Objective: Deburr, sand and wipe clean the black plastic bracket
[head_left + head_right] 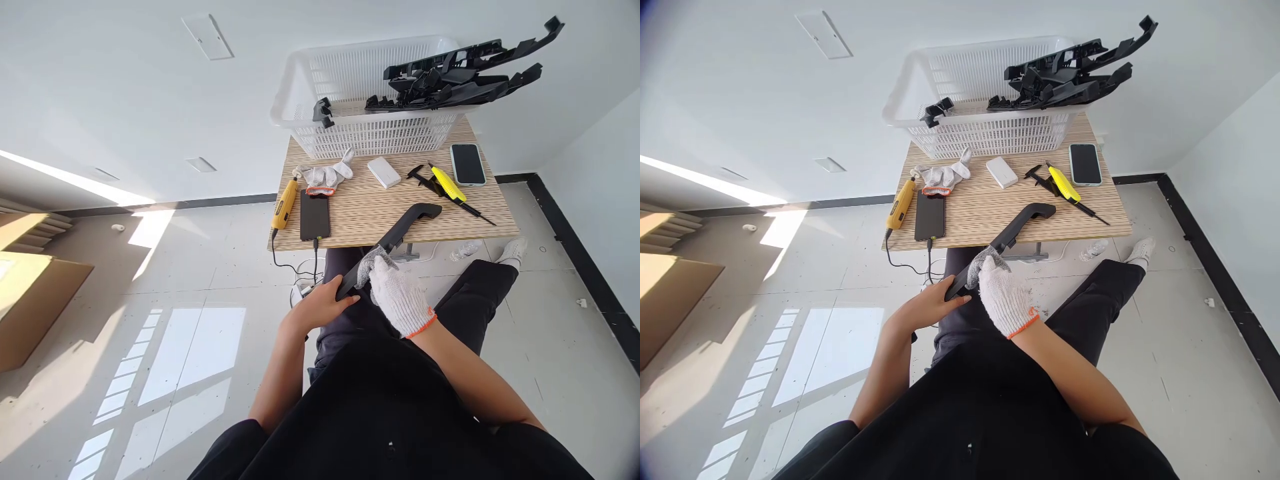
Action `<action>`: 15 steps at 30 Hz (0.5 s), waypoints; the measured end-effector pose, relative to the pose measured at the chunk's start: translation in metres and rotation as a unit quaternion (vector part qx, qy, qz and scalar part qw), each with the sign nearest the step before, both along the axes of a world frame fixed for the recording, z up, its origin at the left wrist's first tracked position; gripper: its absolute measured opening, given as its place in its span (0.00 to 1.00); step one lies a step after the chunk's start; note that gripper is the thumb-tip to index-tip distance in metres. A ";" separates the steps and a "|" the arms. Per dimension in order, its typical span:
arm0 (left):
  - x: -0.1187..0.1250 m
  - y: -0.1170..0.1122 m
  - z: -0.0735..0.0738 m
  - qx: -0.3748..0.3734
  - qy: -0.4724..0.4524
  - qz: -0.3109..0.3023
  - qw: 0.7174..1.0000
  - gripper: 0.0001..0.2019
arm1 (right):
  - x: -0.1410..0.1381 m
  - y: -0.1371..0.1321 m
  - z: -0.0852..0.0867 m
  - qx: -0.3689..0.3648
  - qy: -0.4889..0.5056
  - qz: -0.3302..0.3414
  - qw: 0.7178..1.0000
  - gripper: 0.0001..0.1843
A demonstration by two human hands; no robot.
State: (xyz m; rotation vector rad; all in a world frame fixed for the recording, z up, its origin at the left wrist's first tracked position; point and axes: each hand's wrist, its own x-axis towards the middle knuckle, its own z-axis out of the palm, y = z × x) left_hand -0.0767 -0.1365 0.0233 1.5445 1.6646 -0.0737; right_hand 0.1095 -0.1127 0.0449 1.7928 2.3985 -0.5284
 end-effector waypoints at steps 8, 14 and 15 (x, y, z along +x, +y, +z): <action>0.001 -0.002 0.000 0.016 -0.011 0.003 1.000 0.21 | 0.009 0.013 0.002 -0.008 -0.053 0.035 0.998 0.27; -0.001 -0.004 0.000 0.013 -0.013 0.013 1.000 0.21 | 0.017 0.045 0.053 0.141 0.057 -0.070 0.986 0.28; -0.002 -0.004 0.000 0.011 -0.014 0.014 1.000 0.21 | 0.016 0.050 0.060 0.187 0.083 -0.061 0.977 0.30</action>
